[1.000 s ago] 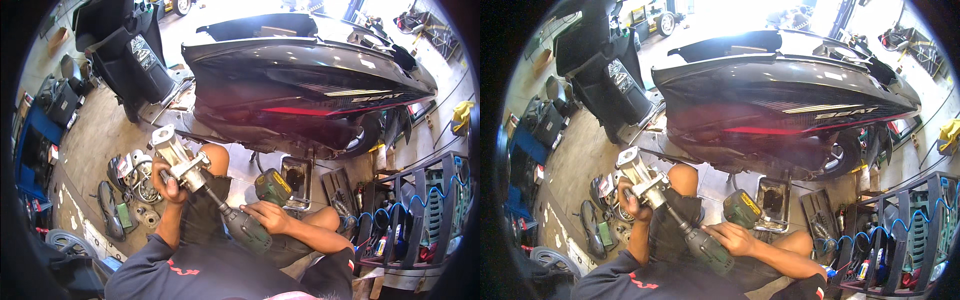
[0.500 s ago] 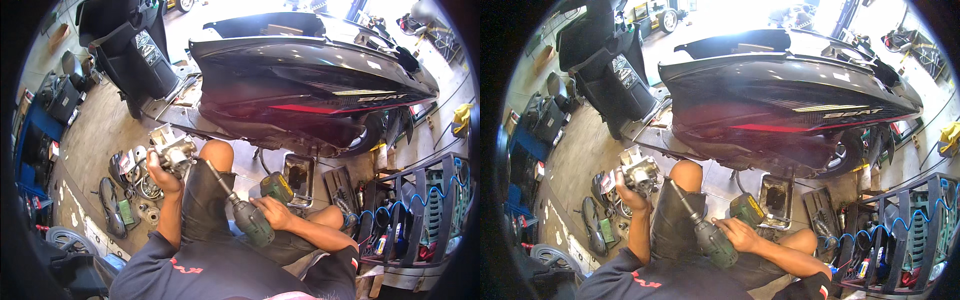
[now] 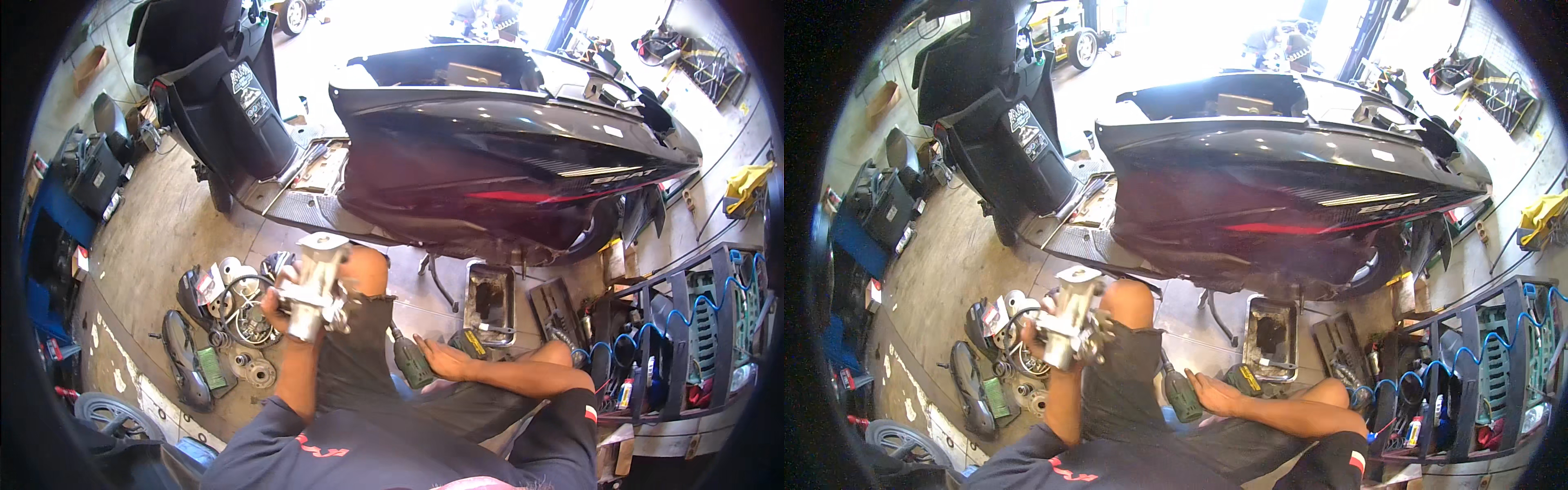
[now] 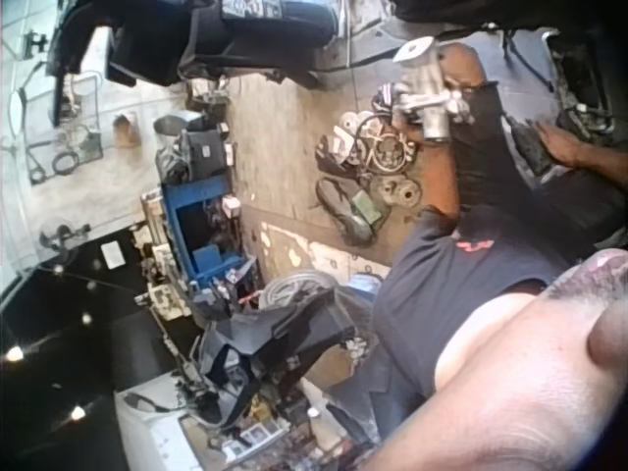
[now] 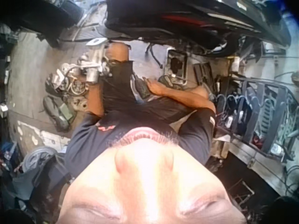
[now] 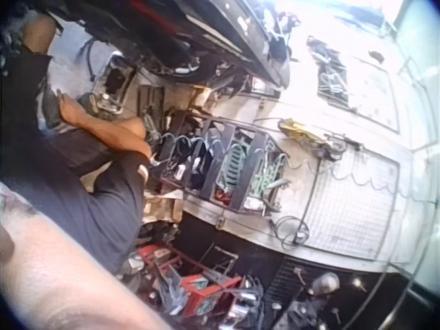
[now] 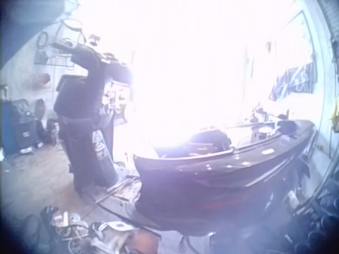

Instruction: The person disassembles and cleans a motorcycle carburetor by hand and using a power drill. They remove components, clean the internal parts, and reassemble the unit while sitting on the floor of a workshop.

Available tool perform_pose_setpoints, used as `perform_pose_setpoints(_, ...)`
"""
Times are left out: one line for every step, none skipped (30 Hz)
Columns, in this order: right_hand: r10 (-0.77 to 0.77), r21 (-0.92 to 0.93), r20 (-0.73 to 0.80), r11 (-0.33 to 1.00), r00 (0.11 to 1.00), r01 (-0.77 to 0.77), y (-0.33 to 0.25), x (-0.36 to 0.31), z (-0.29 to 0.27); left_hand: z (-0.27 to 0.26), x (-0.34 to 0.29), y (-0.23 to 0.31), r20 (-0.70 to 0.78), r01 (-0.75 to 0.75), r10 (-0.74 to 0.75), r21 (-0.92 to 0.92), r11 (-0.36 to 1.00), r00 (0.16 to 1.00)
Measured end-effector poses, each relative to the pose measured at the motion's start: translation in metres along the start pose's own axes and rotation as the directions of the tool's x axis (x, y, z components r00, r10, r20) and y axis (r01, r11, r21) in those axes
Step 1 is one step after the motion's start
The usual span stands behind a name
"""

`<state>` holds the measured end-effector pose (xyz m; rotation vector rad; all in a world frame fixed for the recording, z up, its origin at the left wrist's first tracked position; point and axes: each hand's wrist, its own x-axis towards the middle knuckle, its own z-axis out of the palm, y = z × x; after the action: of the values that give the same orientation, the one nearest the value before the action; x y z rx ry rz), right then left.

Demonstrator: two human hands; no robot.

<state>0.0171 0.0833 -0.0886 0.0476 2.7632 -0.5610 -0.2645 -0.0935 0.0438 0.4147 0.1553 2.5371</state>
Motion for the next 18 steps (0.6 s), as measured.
perform_pose_setpoints(-0.027,-0.014,0.023,1.0,0.999,0.027,0.001,0.004,0.012,-0.002,0.0,-0.001,0.095,0.053,-0.053,-0.004,0.999,0.994)
perform_pose_setpoints(-0.025,-0.01,0.037,1.0,0.999,0.026,0.0,0.01,0.018,-0.005,-0.001,0.0,0.183,0.104,-0.104,0.009,0.994,0.978)
perform_pose_setpoints(-0.018,-0.006,0.054,1.0,0.998,0.018,-0.004,0.015,0.02,-0.001,-0.004,-0.002,0.252,0.151,-0.159,0.05,0.987,0.955)
perform_pose_setpoints(0.029,-0.022,0.083,0.999,0.996,-0.028,0.003,0.03,0.041,-0.006,-0.005,-0.003,0.288,0.12,-0.142,0.095,0.988,0.947)
perform_pose_setpoints(0.084,-0.042,0.112,0.996,0.99,-0.08,0.009,0.042,0.061,-0.011,-0.007,-0.009,0.327,0.092,-0.131,0.133,0.987,0.936)
perform_pose_setpoints(0.143,-0.024,0.058,0.99,0.988,-0.141,0.014,0.053,0.076,0.02,-0.009,-0.01,0.241,0.136,-0.184,0.201,0.97,0.953)
perform_pose_setpoints(0.176,-0.014,0.002,0.984,0.984,-0.176,0.015,0.072,0.086,0.013,-0.01,-0.006,0.211,0.036,-0.123,0.378,0.925,0.97)
perform_pose_setpoints(0.224,-0.03,-0.036,0.974,0.974,-0.225,0.021,0.086,0.102,0.013,-0.006,-0.004,0.249,-0.023,-0.118,0.499,0.866,0.961)
perform_pose_setpoints(0.26,-0.044,-0.076,0.964,0.963,-0.263,0.025,0.101,0.116,0.017,-0.004,-0.002,0.275,-0.063,-0.121,0.575,0.816,0.954)
perform_pose_setpoints(0.305,-0.008,-0.059,0.952,0.95,-0.306,0.025,0.114,0.123,0.018,-0.002,0.001,0.299,-0.103,-0.125,0.643,0.759,0.946)
perform_pose_setpoints(0.345,0.029,-0.046,0.938,0.937,-0.344,0.025,0.129,0.125,0.022,0.001,0.004,0.327,-0.152,-0.126,0.703,0.694,0.937)
perform_pose_setpoints(0.386,0.066,-0.032,0.921,0.922,-0.383,0.024,0.138,0.128,0.027,0.003,0.008,0.386,-0.211,-0.132,0.724,0.657,0.913)
perform_pose_setpoints(0.4,0.066,-0.063,0.916,0.914,-0.396,0.029,0.142,0.141,0.032,0.006,0.009,0.447,-0.269,-0.143,0.732,0.626,0.883)
perform_pose_setpoints(0.416,0.068,-0.095,0.909,0.905,-0.411,0.033,0.144,0.155,0.036,0.01,0.009,0.513,-0.32,-0.156,0.716,0.621,0.844)
perform_pose_setpoints(0.415,0.068,-0.122,0.91,0.902,-0.409,0.026,0.149,0.155,0.035,0.011,0.01,0.584,-0.406,-0.123,0.686,0.604,0.802)
perform_pose_setpoints(0.472,0.14,-0.039,0.875,0.881,-0.463,0.023,0.151,0.154,0.035,0.011,0.012,0.61,-0.458,-0.108,0.688,0.563,0.785)
perform_pose_setpoints(0.471,0.119,-0.049,0.878,0.881,-0.463,0.015,0.153,0.156,0.036,0.012,0.014,0.637,-0.506,-0.096,0.686,0.522,0.765)
perform_pose_setpoints(0.49,0.089,-0.059,0.87,0.87,-0.484,0.02,0.145,0.165,0.037,0.013,0.008,0.631,-0.495,-0.081,0.675,0.547,0.771)
